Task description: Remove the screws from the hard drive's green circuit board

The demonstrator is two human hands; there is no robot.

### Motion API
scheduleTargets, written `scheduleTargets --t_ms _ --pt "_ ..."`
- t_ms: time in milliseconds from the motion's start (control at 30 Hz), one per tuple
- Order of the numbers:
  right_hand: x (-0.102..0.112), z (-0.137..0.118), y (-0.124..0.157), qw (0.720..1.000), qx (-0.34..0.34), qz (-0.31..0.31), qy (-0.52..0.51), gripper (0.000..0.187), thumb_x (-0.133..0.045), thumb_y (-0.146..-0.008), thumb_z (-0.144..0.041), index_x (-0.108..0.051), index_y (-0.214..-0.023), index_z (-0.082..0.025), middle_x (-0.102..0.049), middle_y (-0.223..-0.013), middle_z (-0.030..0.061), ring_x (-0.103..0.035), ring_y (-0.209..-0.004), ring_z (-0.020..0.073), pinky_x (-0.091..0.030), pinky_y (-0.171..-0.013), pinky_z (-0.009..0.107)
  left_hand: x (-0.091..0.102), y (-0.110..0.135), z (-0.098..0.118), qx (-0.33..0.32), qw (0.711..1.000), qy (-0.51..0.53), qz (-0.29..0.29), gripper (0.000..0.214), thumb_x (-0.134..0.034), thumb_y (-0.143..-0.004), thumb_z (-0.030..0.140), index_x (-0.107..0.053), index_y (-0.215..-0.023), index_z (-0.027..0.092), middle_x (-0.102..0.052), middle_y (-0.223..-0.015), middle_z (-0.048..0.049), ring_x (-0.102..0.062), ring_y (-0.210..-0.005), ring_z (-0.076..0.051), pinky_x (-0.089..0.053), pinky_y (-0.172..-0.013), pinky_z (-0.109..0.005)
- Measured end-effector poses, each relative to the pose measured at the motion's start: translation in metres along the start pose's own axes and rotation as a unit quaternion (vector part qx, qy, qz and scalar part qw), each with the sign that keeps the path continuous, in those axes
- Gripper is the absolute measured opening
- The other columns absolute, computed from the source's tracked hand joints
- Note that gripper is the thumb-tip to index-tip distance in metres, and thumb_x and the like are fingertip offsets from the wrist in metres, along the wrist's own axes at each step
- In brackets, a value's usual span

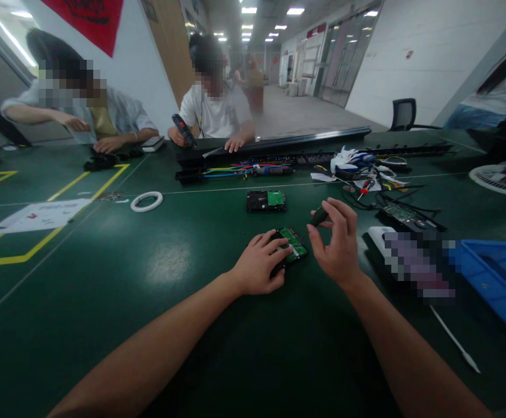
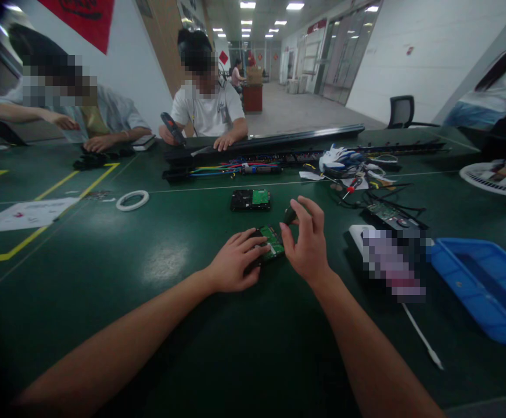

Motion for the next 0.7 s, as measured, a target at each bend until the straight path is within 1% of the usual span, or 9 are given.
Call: scheduleTargets --t_ms 67,133,200,267,400,500,567,700 --pt "-0.002 0.003 0.002 1.000 -0.009 -0.010 -0.022 0.068 -0.060 -0.099 -0.019 -0.036 -0.161 -0.031 -0.043 -0.158 0.0154 -0.068 -0.123 0.0296 -0.071 -0.090 0.048 0.000 0.000 0.000 -0.002 1.000 -0.001 0.000 0.061 -0.061 -0.092 0.040 -0.057 -0.150 0.022 -0.053 -0.159 -0.0096 -0.033 -0.157 -0.042 -0.034 -0.124 -0.062" --pt "-0.004 0.006 0.004 0.999 -0.019 -0.016 -0.025 0.067 -0.060 -0.100 -0.019 -0.034 -0.161 -0.030 -0.050 -0.153 0.0156 -0.074 -0.112 0.0267 -0.070 -0.094 0.050 0.001 0.000 0.000 -0.003 1.000 0.000 0.000 0.062 -0.061 -0.092 0.040 -0.056 -0.151 0.022 -0.053 -0.159 -0.0096 -0.033 -0.156 -0.042 -0.035 -0.124 -0.062" --pt "-0.006 0.009 0.005 0.999 -0.030 -0.015 -0.015 0.066 -0.061 -0.100 -0.022 -0.035 -0.160 -0.029 -0.059 -0.146 0.0148 -0.076 -0.104 0.0259 -0.069 -0.095 0.052 0.001 0.000 0.000 -0.001 1.000 0.002 0.000 0.062 -0.061 -0.091 0.039 -0.056 -0.151 0.023 -0.053 -0.159 -0.0094 -0.034 -0.156 -0.042 -0.035 -0.124 -0.062" --pt "-0.006 0.011 0.006 0.999 -0.044 -0.003 -0.009 0.067 -0.064 -0.099 -0.025 -0.035 -0.159 -0.029 -0.063 -0.140 0.0145 -0.077 -0.097 0.0257 -0.069 -0.092 0.052 0.001 0.000 0.000 -0.001 1.000 0.002 0.000 0.062 -0.061 -0.092 0.040 -0.056 -0.151 0.023 -0.053 -0.159 -0.0094 -0.033 -0.156 -0.042 -0.035 -0.123 -0.062" --pt "-0.005 0.014 0.006 0.998 -0.062 0.018 -0.005 0.071 -0.069 -0.097 -0.028 -0.035 -0.160 -0.030 -0.064 -0.135 0.0144 -0.076 -0.087 0.0236 -0.071 -0.083 0.050 0.001 0.000 0.000 -0.002 1.000 0.002 -0.002 0.062 -0.061 -0.092 0.039 -0.056 -0.151 0.023 -0.053 -0.159 -0.0096 -0.033 -0.156 -0.042 -0.035 -0.123 -0.062" --pt "-0.006 0.014 0.007 0.998 -0.060 0.014 -0.012 0.071 -0.070 -0.096 -0.027 -0.038 -0.159 -0.032 -0.062 -0.134 0.0135 -0.075 -0.093 0.0251 -0.071 -0.078 0.048 0.001 0.000 0.000 0.000 1.000 0.005 -0.002 0.062 -0.062 -0.092 0.040 -0.056 -0.151 0.024 -0.053 -0.159 -0.0092 -0.033 -0.156 -0.042 -0.035 -0.123 -0.063" --pt "-0.006 0.014 0.007 0.998 -0.057 0.007 -0.023 0.071 -0.069 -0.095 -0.026 -0.039 -0.159 -0.032 -0.060 -0.138 0.0137 -0.075 -0.100 0.0268 -0.071 -0.079 0.047 0.000 0.000 0.000 0.002 1.000 0.005 -0.001 0.062 -0.062 -0.091 0.041 -0.056 -0.151 0.024 -0.053 -0.159 -0.0092 -0.033 -0.157 -0.042 -0.035 -0.123 -0.063" --pt "-0.008 0.012 0.007 0.996 -0.059 -0.020 -0.065 0.070 -0.063 -0.098 -0.021 -0.035 -0.161 -0.030 -0.058 -0.147 0.0145 -0.076 -0.106 0.0260 -0.069 -0.093 0.049 0.001 0.000 0.000 0.002 1.000 0.002 -0.003 0.062 -0.061 -0.092 0.040 -0.056 -0.151 0.024 -0.053 -0.159 -0.0092 -0.033 -0.156 -0.042 -0.035 -0.123 -0.062"
Point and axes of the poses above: each hand's wrist, its own y-axis away from the middle knuckle, its own x-axis out of the back of the hand, z = x × y, the point moved 5 cm from there along -y, towards the middle knuckle
